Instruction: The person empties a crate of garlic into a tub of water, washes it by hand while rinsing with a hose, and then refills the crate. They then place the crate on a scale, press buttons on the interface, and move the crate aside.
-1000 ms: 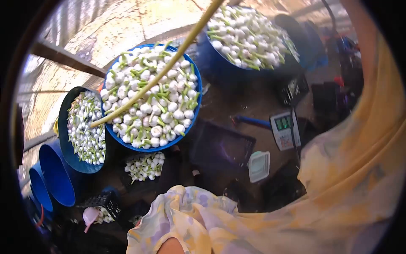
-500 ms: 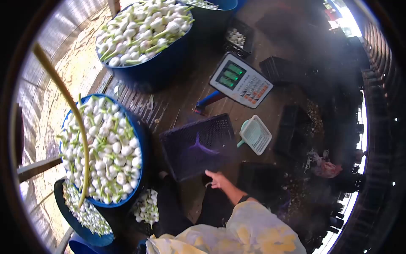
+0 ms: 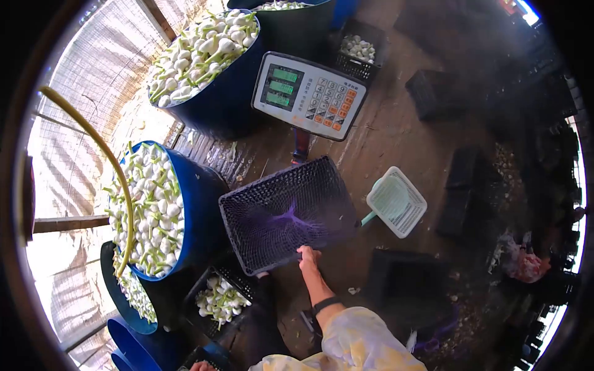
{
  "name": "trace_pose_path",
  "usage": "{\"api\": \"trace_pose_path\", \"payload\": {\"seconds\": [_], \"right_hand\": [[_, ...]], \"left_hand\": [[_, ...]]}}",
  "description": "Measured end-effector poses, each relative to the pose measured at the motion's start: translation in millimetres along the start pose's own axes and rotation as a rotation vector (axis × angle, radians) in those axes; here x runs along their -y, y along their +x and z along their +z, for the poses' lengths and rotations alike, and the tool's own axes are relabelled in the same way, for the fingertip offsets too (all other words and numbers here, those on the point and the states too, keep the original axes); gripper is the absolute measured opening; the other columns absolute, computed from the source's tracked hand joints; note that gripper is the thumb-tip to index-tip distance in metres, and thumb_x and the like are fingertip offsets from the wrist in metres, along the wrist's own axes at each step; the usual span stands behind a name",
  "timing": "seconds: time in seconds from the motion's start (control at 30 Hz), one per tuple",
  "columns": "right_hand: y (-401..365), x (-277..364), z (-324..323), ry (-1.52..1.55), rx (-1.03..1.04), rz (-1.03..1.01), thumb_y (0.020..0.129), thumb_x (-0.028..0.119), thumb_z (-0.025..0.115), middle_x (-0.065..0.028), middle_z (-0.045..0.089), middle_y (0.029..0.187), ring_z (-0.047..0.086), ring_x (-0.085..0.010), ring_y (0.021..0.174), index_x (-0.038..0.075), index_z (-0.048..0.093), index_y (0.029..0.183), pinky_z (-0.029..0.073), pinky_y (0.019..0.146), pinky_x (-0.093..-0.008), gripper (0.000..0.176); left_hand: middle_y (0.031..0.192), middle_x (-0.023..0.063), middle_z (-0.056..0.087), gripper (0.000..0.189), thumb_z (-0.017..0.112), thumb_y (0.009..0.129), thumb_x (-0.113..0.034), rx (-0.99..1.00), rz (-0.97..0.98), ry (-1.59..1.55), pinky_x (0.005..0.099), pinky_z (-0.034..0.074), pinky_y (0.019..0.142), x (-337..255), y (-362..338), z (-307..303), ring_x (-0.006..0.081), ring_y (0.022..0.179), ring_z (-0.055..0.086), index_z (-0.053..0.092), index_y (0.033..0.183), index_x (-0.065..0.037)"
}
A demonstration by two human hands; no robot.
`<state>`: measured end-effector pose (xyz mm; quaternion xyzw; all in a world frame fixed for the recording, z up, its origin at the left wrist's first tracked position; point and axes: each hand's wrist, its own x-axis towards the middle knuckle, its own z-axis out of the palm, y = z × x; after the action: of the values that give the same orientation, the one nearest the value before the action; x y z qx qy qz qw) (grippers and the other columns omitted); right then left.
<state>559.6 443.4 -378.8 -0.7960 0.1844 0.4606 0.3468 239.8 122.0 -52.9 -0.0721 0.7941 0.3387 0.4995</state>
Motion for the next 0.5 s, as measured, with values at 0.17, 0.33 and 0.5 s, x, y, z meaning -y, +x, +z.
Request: {"api": "trace_pose_path", "payload": {"seconds": [0.17,0.33,0.5], "right_hand": [[-83.0,17.0,-140.5,-0.038,0.375,-0.086,0.051,-0.009,0.064,-0.0104,0.056,0.068,0.058,-0.0245,0.06,-0.004,0.053,0.064,0.048,0.053,-0.0377,0.018],[-167.0,1.7,-176.3,-0.14,0.509,-0.142,0.053,-0.008,0.066,-0.0075,0.059,0.068,0.058,-0.0185,0.059,-0.003,0.058,0.065,0.046,0.054,-0.0313,0.015],[-204.4,-42.1,-154.9,-0.282,0.699,-0.215,0.057,-0.001,0.068,-0.0028,0.058,0.061,0.055,-0.0129,0.056,0.0,0.057,0.053,0.041,0.052,-0.0279,0.012]], "left_hand": [[0.096,0.0073,0.059,0.037,0.058,0.085,-0.026,0.099,0.165,0.294,0.0263,0.05,0.058,-25.9,13.0,66.1,0.0147,0.08,0.059,0.053,0.112,-0.001],[0.087,0.0053,0.057,0.035,0.064,0.081,-0.02,0.15,0.259,0.04,0.0271,0.048,0.054,-41.1,21.4,144.6,0.0133,0.074,0.054,0.048,0.107,-0.002],[0.087,0.0049,0.054,0.031,0.061,0.073,-0.003,-0.059,0.232,-0.318,0.032,0.049,0.068,-14.3,32.5,89.1,0.0175,0.075,0.055,0.049,0.101,-0.005]]}}
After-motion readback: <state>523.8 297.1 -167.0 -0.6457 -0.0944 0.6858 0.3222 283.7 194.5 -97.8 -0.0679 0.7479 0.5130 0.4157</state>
